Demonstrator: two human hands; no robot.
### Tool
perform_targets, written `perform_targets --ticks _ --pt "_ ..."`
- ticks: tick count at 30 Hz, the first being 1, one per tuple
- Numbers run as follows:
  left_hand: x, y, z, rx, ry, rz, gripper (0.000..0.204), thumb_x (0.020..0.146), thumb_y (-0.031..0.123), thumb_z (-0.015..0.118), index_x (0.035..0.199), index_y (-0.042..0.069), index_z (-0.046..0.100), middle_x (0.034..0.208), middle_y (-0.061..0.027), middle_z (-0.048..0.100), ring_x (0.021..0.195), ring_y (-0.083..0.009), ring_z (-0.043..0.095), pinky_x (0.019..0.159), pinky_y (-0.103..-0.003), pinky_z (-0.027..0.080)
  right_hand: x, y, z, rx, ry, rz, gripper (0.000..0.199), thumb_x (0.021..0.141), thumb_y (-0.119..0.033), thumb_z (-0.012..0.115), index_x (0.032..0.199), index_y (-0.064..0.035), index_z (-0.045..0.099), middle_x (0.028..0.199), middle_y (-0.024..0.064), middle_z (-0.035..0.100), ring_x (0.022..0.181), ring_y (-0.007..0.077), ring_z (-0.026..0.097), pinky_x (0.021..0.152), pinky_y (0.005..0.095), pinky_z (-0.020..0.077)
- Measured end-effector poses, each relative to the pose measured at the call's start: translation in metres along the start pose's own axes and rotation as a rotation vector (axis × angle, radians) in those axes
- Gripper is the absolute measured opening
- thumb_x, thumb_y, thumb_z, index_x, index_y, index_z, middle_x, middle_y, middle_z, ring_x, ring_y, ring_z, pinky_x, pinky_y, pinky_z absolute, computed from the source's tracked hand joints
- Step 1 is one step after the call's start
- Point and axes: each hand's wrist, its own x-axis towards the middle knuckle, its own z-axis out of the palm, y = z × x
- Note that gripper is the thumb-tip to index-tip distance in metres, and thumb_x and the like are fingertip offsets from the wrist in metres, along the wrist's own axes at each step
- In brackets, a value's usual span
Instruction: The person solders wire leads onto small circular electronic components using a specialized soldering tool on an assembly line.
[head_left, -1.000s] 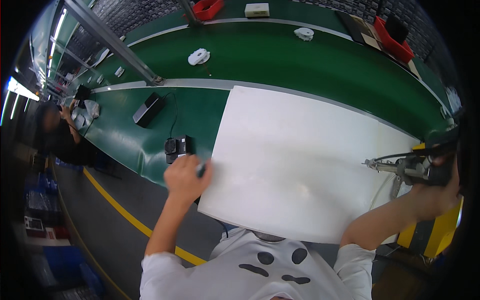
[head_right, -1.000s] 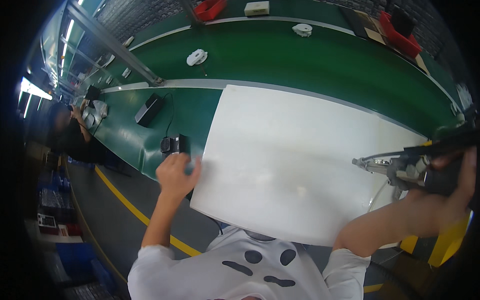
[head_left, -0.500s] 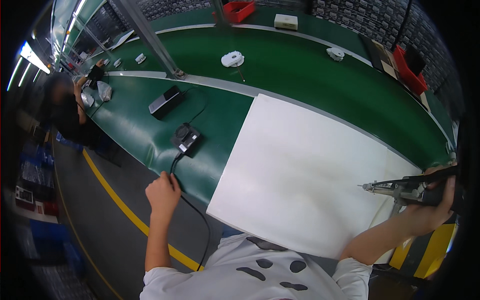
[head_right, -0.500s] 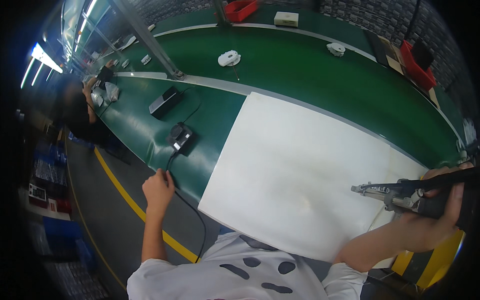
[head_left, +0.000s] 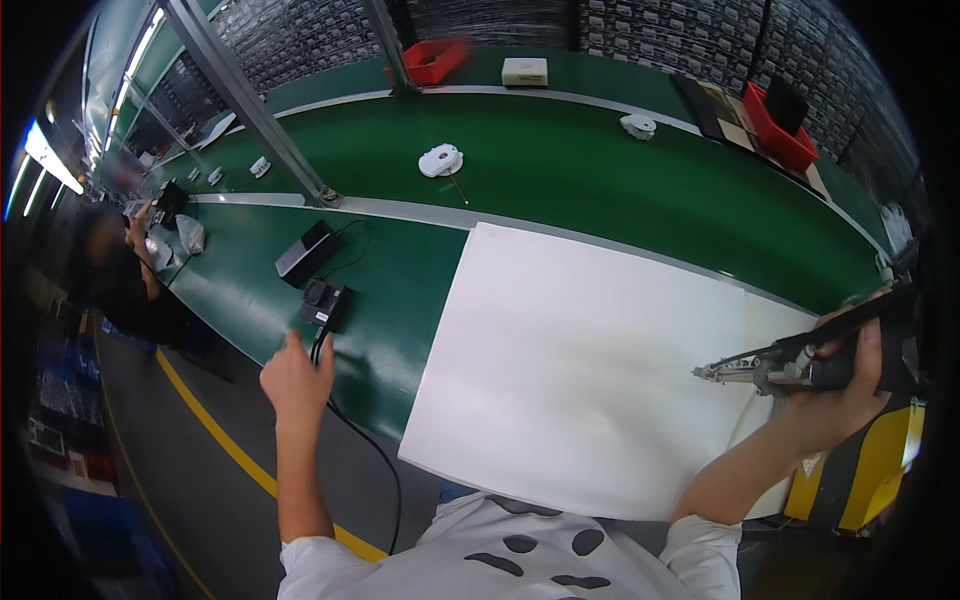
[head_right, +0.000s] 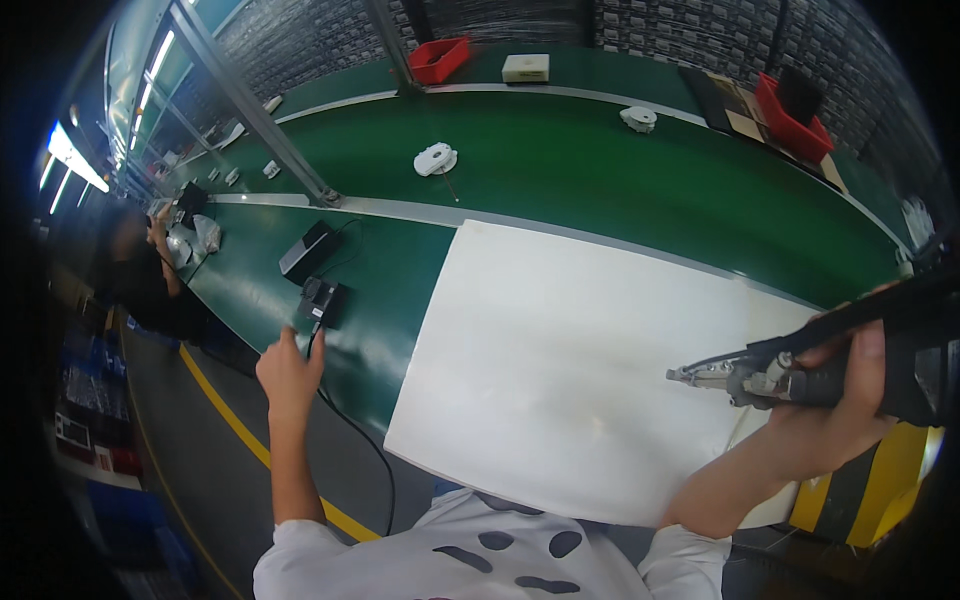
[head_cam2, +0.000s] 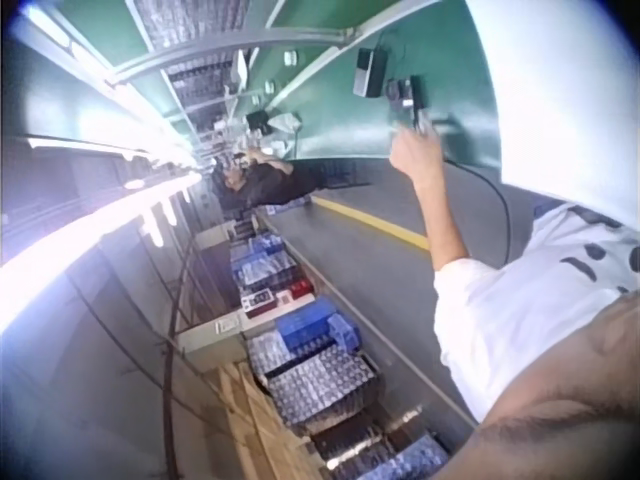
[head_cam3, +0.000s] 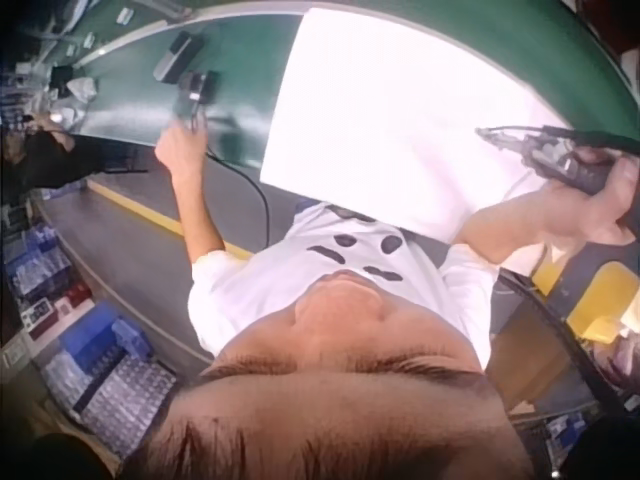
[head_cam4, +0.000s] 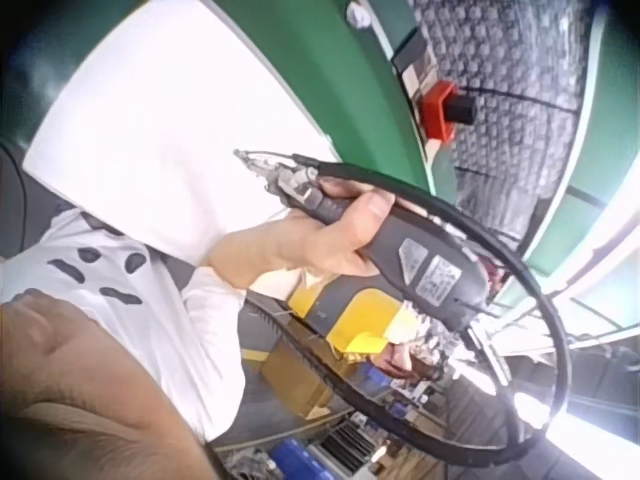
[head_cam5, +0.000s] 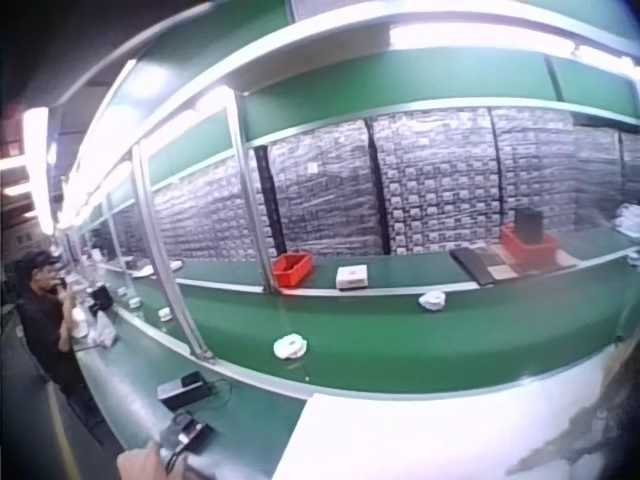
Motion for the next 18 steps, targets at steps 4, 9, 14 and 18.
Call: perform_targets --ticks 4,9,14,18 --pt "0.064 0.098 0.01 -0.461 0.171 0.398 0.024 0.089 0.026 0.07 0.094 0.003 0.063 0.072 -0.0153 0.068 0.063 -0.0383 0.067 0.057 -0.047 0.052 0.001 -0.005 0.004 0.019 -0.012 0.003 0.029 0.082 -0.015 0.071 0.101 0.0067 0.069 0.073 0.0101 0.063 0.052 0.0132 0.053 0.05 0.0227 0.0409" --pt "0.168 0.172 0.102 -0.422 0.136 0.501 0.026 0.084 0.02 0.073 0.098 -0.001 0.064 0.09 -0.019 0.065 0.082 -0.0367 0.067 0.069 -0.046 0.056 -0.005 -0.015 0.016 0.097 -0.033 0.046 0.034 0.082 -0.012 0.072 0.108 0.0076 0.063 0.074 0.0108 0.063 0.05 0.0143 0.053 0.046 0.0241 0.0426" --pt "0.231 0.205 0.164 -0.417 0.168 0.484 0.024 0.084 0.014 0.071 0.103 0.0 0.067 0.1 -0.0174 0.065 0.099 -0.0368 0.063 0.079 -0.048 0.056 -0.009 -0.017 0.018 0.058 -0.023 0.022 0.039 0.083 -0.014 0.063 0.114 0.0097 0.062 0.078 0.0125 0.062 0.052 0.0111 0.048 0.051 0.0214 0.0379" --pt "0.233 0.23 0.15 -0.461 -0.036 0.373 0.012 0.083 0.008 0.067 0.093 0.001 0.07 0.103 -0.0169 0.069 0.1 -0.0354 0.065 0.083 -0.046 0.054 -0.007 -0.019 0.017 0.059 -0.05 0.026 0.043 0.082 -0.013 0.063 0.116 0.0123 0.057 0.079 0.0136 0.06 0.051 0.0116 0.049 0.05 0.0219 0.0397"
